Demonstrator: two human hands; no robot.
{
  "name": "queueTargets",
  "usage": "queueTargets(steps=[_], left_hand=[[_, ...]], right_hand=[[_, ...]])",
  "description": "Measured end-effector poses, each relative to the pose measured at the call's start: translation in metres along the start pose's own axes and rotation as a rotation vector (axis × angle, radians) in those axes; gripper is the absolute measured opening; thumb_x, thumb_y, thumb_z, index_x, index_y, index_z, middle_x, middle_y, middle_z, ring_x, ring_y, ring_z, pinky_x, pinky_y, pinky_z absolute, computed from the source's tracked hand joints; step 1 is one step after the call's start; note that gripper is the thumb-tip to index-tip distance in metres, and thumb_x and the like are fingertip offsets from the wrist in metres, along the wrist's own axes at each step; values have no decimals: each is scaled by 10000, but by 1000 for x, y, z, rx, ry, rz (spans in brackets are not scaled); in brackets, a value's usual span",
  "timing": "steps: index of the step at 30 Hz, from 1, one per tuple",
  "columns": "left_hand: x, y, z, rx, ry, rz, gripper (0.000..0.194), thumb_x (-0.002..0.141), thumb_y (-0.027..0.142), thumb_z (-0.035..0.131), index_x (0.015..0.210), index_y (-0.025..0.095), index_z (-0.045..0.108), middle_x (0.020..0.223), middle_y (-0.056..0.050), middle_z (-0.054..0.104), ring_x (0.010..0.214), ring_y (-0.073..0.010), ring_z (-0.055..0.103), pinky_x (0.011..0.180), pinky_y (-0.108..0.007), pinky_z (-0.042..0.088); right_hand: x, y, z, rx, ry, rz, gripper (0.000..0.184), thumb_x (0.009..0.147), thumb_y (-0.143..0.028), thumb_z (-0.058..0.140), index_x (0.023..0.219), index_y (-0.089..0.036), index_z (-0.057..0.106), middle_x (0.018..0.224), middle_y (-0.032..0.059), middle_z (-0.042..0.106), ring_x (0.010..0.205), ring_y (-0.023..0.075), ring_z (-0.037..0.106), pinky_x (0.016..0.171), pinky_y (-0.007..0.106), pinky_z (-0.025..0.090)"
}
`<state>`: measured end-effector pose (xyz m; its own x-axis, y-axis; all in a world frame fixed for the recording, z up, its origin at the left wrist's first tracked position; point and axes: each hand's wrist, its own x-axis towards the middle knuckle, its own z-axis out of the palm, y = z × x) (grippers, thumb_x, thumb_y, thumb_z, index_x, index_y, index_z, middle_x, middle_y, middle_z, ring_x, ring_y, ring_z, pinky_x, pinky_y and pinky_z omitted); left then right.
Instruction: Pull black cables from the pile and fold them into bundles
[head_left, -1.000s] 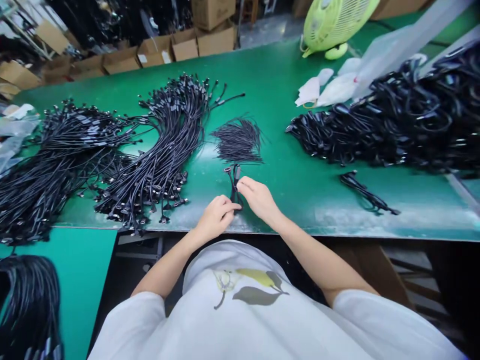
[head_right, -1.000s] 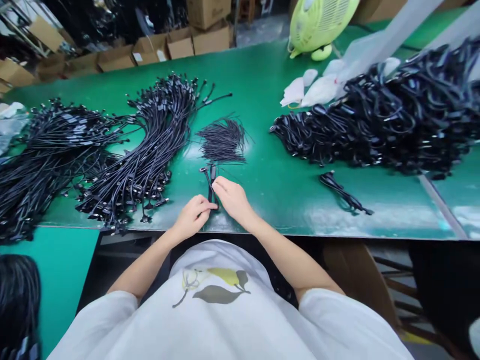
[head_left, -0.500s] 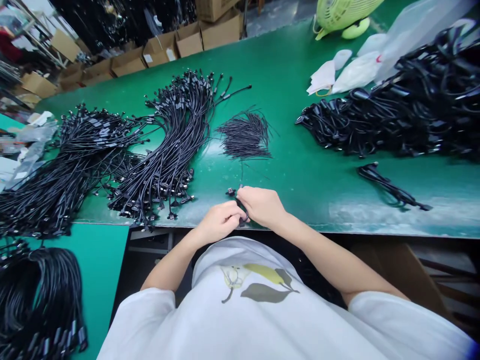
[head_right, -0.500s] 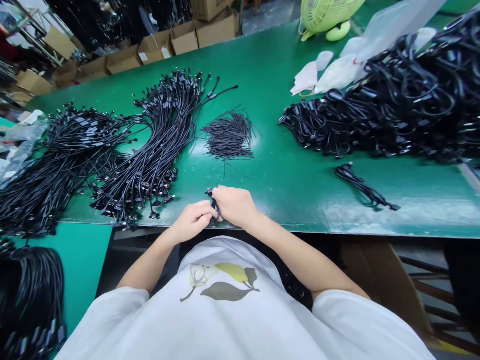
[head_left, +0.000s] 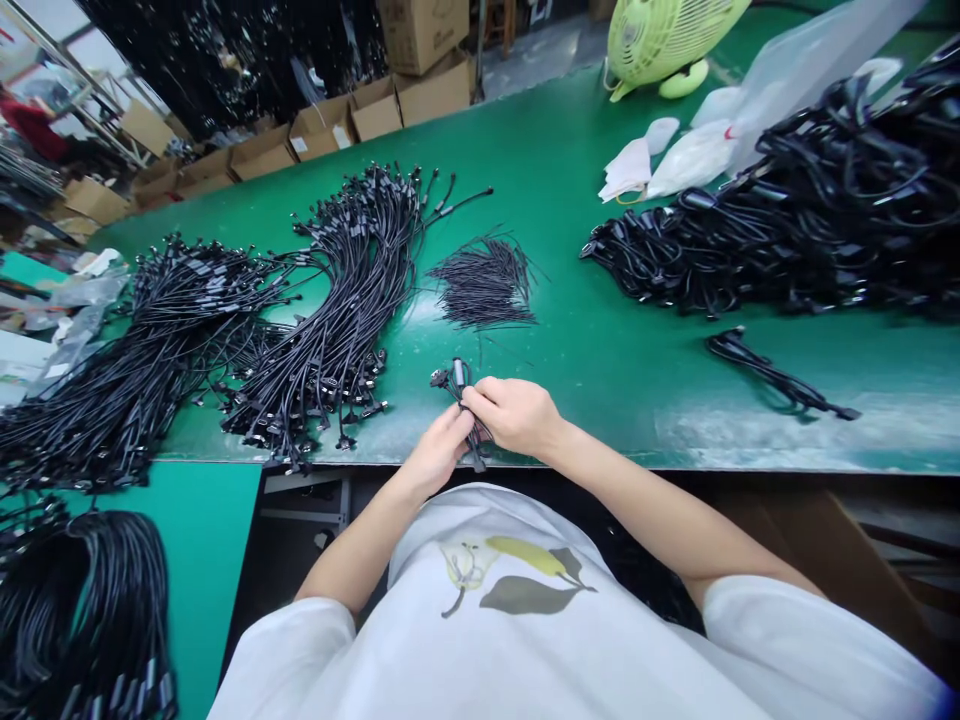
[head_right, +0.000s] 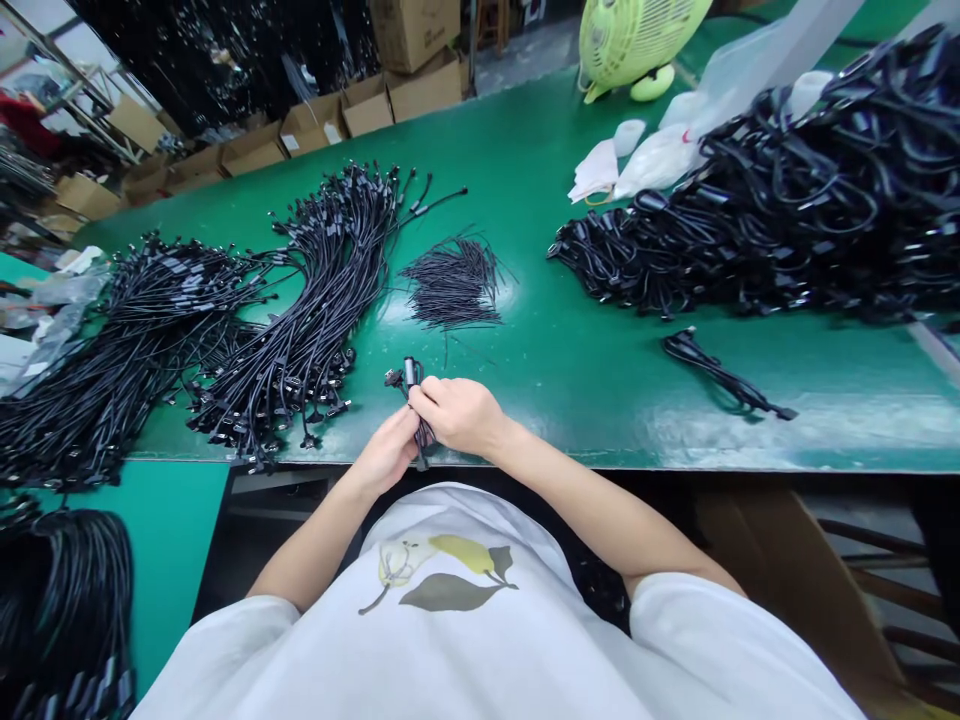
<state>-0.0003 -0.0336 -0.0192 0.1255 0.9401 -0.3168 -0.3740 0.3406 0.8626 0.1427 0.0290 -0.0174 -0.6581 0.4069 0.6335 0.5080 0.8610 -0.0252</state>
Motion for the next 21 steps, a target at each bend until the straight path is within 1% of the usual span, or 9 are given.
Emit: queueTargets(steps=[4,7,9,11,13,15,17,19,21], left_hand=[[0,-4,3,18,15,85,480,775,497,696,1159,211,653,1235,-66,651,1255,-254,522,1055,-354,389],[3,-5,1,64,-9,146,438,809,443,671,1193,233,654,1304,-52,629,1303,-248,491,1100,-351,351],[5,-3,-1,136,-16,196,421,826,401,657,1211,232,650,1330,-55,616,1318,-250,480,1120,-355,331],[5,0,-1,281,8,271,401,854,371,627,1229,229,643,1339,-61,611,1315,-245,482,1137,-356,306],[3,2,-2,449,22,351,398,891,363,580,1263,226,622,1355,-72,598,1308,-243,483,1148,-365,286],[2,4,-4,534,-27,391,402,919,368,538,1289,221,597,1365,-84,587,1292,-244,494,1140,-377,299],[3,3,-7,483,-103,378,390,927,379,524,1268,205,597,1333,-96,605,1239,-241,537,1107,-382,348],[5,3,-9,376,-98,346,364,922,400,531,1204,184,610,1242,-102,651,1132,-225,601,1036,-367,420],[8,2,-9,336,-6,336,355,917,427,534,1158,177,606,1132,-91,684,966,-188,646,914,-322,485]], right_hand=[[0,-3,-8,18,-94,72,305,961,-203,366,894,-148,659,735,51,590,625,141,430,613,306,262],[4,-2,-19,249,-202,257,296,949,-232,386,793,-162,628,743,49,603,648,135,465,607,288,277],[6,-1,-21,566,-247,459,278,924,-275,426,729,-168,592,736,36,602,656,126,490,605,260,308],[6,-1,-17,1003,-290,720,258,872,-339,487,683,-174,545,644,2,546,543,101,440,552,243,324],[3,-3,-9,1428,-325,954,284,800,-418,551,647,-189,484,512,-62,390,405,67,271,459,235,293],[-3,-5,-2,1678,-339,1075,341,759,-490,582,630,-203,450,467,-108,244,370,48,141,402,232,259],[-8,-6,-1,1634,-354,1067,392,777,-543,564,619,-195,480,461,-99,245,371,55,195,408,233,295],[-12,-5,-6,1337,-319,990,400,812,-547,546,677,-171,573,526,-40,408,446,91,382,489,254,395],[-11,-3,-14,952,-187,884,382,790,-535,602,892,-170,650,786,41,595,683,166,572,668,317,490]])
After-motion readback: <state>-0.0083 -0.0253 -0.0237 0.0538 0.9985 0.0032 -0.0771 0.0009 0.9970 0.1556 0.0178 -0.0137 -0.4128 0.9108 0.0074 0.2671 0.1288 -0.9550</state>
